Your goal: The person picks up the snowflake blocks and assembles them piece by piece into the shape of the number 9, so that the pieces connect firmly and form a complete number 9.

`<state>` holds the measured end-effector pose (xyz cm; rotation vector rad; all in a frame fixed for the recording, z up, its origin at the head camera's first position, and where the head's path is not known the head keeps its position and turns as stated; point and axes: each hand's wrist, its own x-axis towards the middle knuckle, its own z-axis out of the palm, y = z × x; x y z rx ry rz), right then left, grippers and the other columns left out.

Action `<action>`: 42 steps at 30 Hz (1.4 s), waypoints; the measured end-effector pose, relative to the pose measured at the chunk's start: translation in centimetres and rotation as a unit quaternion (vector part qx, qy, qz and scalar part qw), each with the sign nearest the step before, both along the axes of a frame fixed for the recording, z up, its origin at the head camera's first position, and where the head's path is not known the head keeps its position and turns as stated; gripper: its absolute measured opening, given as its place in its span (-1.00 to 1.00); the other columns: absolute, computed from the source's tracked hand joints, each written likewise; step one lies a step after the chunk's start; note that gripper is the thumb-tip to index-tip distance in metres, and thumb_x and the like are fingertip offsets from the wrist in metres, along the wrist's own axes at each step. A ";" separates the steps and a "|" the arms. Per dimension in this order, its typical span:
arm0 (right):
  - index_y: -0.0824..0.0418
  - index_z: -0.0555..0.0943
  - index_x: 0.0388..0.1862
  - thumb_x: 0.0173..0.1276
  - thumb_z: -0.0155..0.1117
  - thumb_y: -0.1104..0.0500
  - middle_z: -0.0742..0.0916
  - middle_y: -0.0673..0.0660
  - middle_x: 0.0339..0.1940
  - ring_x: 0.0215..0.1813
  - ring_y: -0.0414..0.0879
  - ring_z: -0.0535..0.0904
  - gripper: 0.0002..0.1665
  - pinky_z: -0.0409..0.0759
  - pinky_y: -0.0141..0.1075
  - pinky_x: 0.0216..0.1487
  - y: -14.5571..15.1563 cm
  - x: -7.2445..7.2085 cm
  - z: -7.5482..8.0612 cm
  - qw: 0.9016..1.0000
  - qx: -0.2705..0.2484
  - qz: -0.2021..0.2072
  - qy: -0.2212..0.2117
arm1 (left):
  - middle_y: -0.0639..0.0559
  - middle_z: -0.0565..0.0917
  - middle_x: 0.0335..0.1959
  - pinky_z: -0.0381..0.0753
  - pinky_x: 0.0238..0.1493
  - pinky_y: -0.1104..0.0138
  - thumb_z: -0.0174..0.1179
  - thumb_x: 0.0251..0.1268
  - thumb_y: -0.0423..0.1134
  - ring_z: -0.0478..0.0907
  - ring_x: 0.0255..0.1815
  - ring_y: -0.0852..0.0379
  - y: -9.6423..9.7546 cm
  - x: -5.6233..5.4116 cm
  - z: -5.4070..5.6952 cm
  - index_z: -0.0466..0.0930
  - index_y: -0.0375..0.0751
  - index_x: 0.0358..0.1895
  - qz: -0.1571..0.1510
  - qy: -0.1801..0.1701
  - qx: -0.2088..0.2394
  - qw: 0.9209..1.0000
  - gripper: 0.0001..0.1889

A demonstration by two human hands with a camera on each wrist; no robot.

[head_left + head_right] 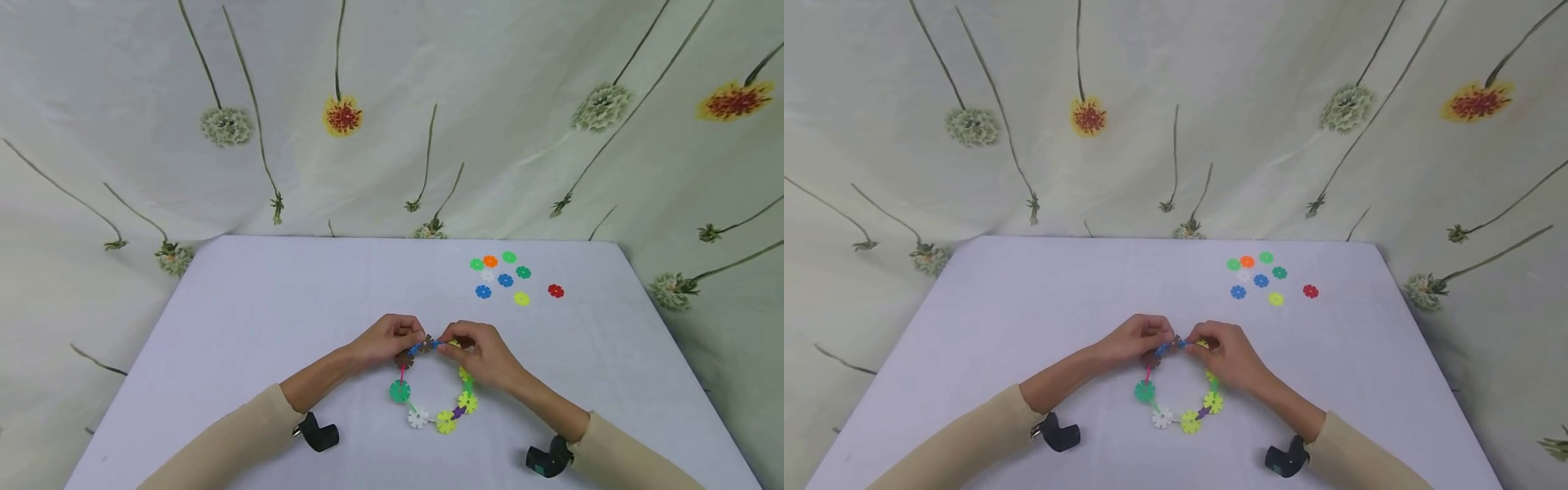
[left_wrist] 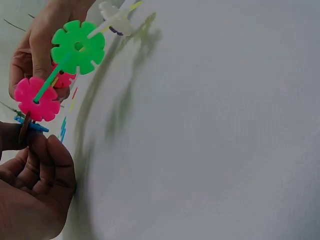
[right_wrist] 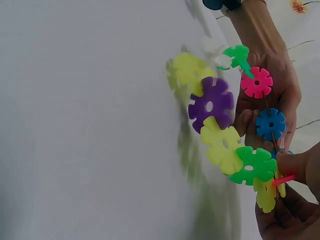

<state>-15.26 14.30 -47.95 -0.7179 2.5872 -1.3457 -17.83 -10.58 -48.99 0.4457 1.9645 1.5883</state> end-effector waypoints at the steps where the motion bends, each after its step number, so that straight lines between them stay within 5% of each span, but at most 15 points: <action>1: 0.06 0.83 -0.20 0.47 0.47 0.19 0.82 -0.12 -0.25 -0.21 -0.21 0.59 -0.96 0.61 -0.39 -0.09 0.0 0.0 0.0 1.000 0.001 0.001 -0.003 | 0.15 0.55 -0.56 0.50 -0.42 0.42 0.12 0.68 -0.28 0.49 -0.59 0.22 0.0 0.1 0.0 0.63 -0.37 -0.08 -0.003 0.000 0.001 1.000 -0.80; 9: 0.00 0.80 -0.10 0.46 0.50 0.13 0.79 -0.10 -0.23 -0.24 -0.18 0.57 -0.91 0.57 -0.41 -0.18 0.5 0.0 0.4 0.999 0.004 0.004 -0.040 | 0.15 0.64 -0.48 0.54 -0.39 0.44 0.15 0.66 -0.28 0.54 -0.55 0.24 -0.1 0.2 0.6 0.65 -0.35 -0.07 -0.017 0.029 -0.001 0.999 -0.82; 18: 0.12 0.69 0.17 0.46 0.50 0.09 0.80 0.05 0.09 -0.01 -0.07 0.74 -0.64 0.73 -0.35 0.02 1.4 -0.4 0.8 0.997 -0.017 0.003 -0.079 | 0.06 0.56 -0.43 0.45 -0.33 0.41 0.18 0.66 -0.18 0.41 -0.46 0.17 -0.8 -0.1 0.0 0.69 -0.25 -0.05 0.006 0.058 -0.017 0.998 -0.80; 22: 0.13 0.70 0.17 0.51 0.44 0.06 0.81 0.05 0.07 0.02 -0.07 0.74 -0.66 0.72 -0.34 0.04 2.6 -1.5 0.8 0.998 0.001 -0.006 -0.059 | 0.09 0.58 -0.41 0.49 -0.34 0.41 0.18 0.66 -0.20 0.44 -0.47 0.18 -1.0 -0.1 -0.2 0.68 -0.26 -0.05 0.007 0.042 -0.015 0.999 -0.81; 29: 0.13 0.73 0.11 0.55 0.41 0.04 0.82 0.07 0.03 0.04 -0.03 0.72 -0.72 0.69 -0.24 0.09 5.1 -5.4 0.1 0.993 0.070 -0.088 -0.020 | 0.06 0.55 -0.39 0.48 -0.34 0.41 0.16 0.68 -0.21 0.44 -0.48 0.17 -0.9 0.0 -0.2 0.66 -0.27 -0.04 -0.005 0.036 -0.011 0.999 -0.82; 35: 0.18 0.71 0.12 0.55 0.38 0.09 0.79 0.17 0.05 0.02 0.04 0.70 -0.73 0.66 -0.23 0.05 6.3 -7.9 -0.6 0.988 0.076 -0.134 -0.013 | 0.05 0.56 -0.41 0.54 -0.30 0.41 0.15 0.69 -0.23 0.48 -0.46 0.17 -0.7 0.0 0.0 0.64 -0.32 -0.01 -0.007 0.032 0.002 0.999 -0.81; 42: 0.16 0.72 0.08 0.52 0.41 0.08 0.79 0.14 0.02 -0.04 0.00 0.66 -0.74 0.65 -0.16 0.04 5.7 -8.0 -1.0 0.988 0.114 -0.095 0.037 | 0.08 0.59 -0.40 0.55 -0.23 0.41 0.17 0.67 -0.22 0.50 -0.43 0.19 -0.4 -0.3 0.1 0.68 -0.27 -0.01 0.001 0.036 -0.009 0.999 -0.82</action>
